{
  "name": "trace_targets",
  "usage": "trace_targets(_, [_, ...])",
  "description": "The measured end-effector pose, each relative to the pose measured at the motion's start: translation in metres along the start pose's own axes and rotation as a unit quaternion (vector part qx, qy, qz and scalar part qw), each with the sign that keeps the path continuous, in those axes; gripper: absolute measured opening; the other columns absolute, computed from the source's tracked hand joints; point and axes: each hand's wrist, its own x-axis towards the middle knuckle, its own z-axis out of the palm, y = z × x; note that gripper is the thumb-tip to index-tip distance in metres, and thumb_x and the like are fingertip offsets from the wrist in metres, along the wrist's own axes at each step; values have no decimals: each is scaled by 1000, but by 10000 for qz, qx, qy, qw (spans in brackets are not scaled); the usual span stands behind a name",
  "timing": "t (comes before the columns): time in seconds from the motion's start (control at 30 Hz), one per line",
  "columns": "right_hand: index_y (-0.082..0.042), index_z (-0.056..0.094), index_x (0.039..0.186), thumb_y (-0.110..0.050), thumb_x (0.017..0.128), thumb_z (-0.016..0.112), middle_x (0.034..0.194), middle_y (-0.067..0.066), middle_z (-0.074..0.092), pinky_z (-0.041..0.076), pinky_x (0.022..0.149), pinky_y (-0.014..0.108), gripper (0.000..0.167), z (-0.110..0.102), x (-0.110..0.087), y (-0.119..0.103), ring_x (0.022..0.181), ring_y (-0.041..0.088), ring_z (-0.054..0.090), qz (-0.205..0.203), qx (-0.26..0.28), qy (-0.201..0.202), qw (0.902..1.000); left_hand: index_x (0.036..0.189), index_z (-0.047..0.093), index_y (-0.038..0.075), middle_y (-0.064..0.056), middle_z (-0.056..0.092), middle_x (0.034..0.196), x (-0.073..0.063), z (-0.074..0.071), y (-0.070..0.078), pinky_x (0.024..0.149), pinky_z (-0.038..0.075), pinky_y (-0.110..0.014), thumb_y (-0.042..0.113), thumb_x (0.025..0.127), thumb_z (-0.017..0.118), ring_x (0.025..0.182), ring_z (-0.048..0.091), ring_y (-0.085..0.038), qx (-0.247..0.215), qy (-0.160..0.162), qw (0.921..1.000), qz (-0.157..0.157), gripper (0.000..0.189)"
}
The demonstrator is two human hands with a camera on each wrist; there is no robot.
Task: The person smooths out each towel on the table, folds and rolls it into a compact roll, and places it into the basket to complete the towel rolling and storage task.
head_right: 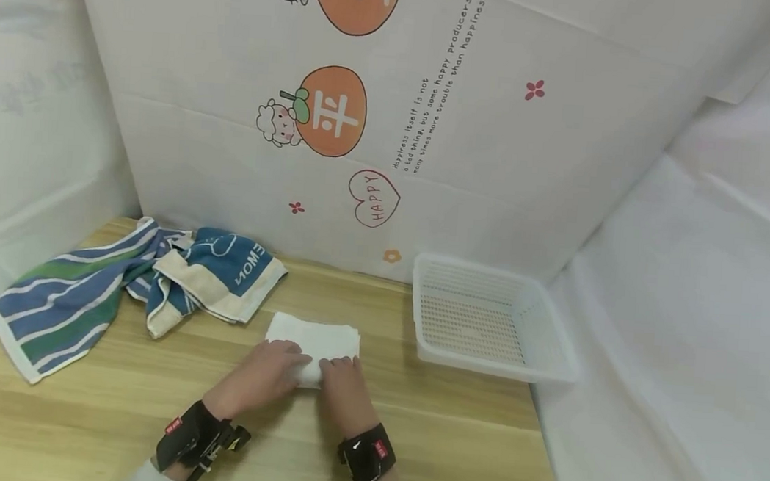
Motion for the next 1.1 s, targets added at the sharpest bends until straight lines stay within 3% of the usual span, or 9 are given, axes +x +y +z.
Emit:
trace_targets(0.07, [-9,67,94,-10,93,70,82,1,70,51,76,32,3,-6,2,2,75,15,60,-183,452,-310,9983,122,70,8,-14,68,117,-8,0,1,103,43,-65,15,83,80,114,61,-33,122,156,9998,68,41])
trace_targets(0.13, [-12,62,89,-13,99,64,74,-5,61,45,67,25,11,-11,1,5,68,9,52,-257,1105,-730,9909,122,70,9,-12,69,114,-15,-1,2,104,41,-67,15,82,81,112,62,-32,210,130,9996,100,43])
trace_targets(0.27, [-12,63,99,-19,106,53,80,-7,59,48,70,26,15,-16,-11,5,75,7,55,-190,1779,-1083,9779,121,70,6,-9,73,105,-21,-1,-2,96,50,-55,18,89,75,100,67,-30,-140,-174,9994,260,34])
trace_targets(0.4, [-4,66,121,-16,100,64,110,7,71,54,95,40,24,-20,-22,-8,105,22,65,-23,1124,-316,9932,125,68,-1,-17,73,117,-15,-3,-16,94,54,-51,19,99,65,108,68,-35,-1063,-621,9922,173,33])
trace_targets(0.5, [-3,66,126,-10,89,76,125,15,68,50,104,51,38,-19,-25,-18,118,31,63,92,372,118,9992,125,66,-4,-21,70,122,-7,-2,-23,100,51,-54,20,101,61,114,65,-40,-1299,-701,9890,-13,35])
trace_targets(0.63, [-1,64,130,-6,83,78,130,17,67,48,105,57,49,-7,-21,-21,123,33,61,66,-175,143,9997,123,68,-1,-20,69,117,-1,2,-22,98,51,-55,20,97,66,110,65,-39,-986,-228,9948,-125,33])
trace_targets(0.8, [-1,62,131,-8,87,76,119,13,70,48,105,53,47,4,-9,-3,114,29,64,-70,256,76,9996,124,70,7,-19,64,124,-10,8,-13,103,43,-61,20,82,83,117,59,-38,-344,471,9983,72,45])
trace_targets(0.93, [-6,60,135,-15,97,67,116,8,72,51,97,43,40,-1,-8,8,105,23,66,-257,1166,-480,9917,125,69,10,-17,65,128,-22,8,-8,108,36,-66,21,77,87,123,56,-37,-199,436,9987,151,52])
trace_targets(1.1, [-9,57,139,-20,105,55,124,4,69,53,94,37,36,-8,-13,2,107,16,64,-263,1972,-969,9752,119,73,13,-7,72,111,-26,-3,-9,97,45,-53,24,81,83,104,64,-29,-170,166,9997,85,41])
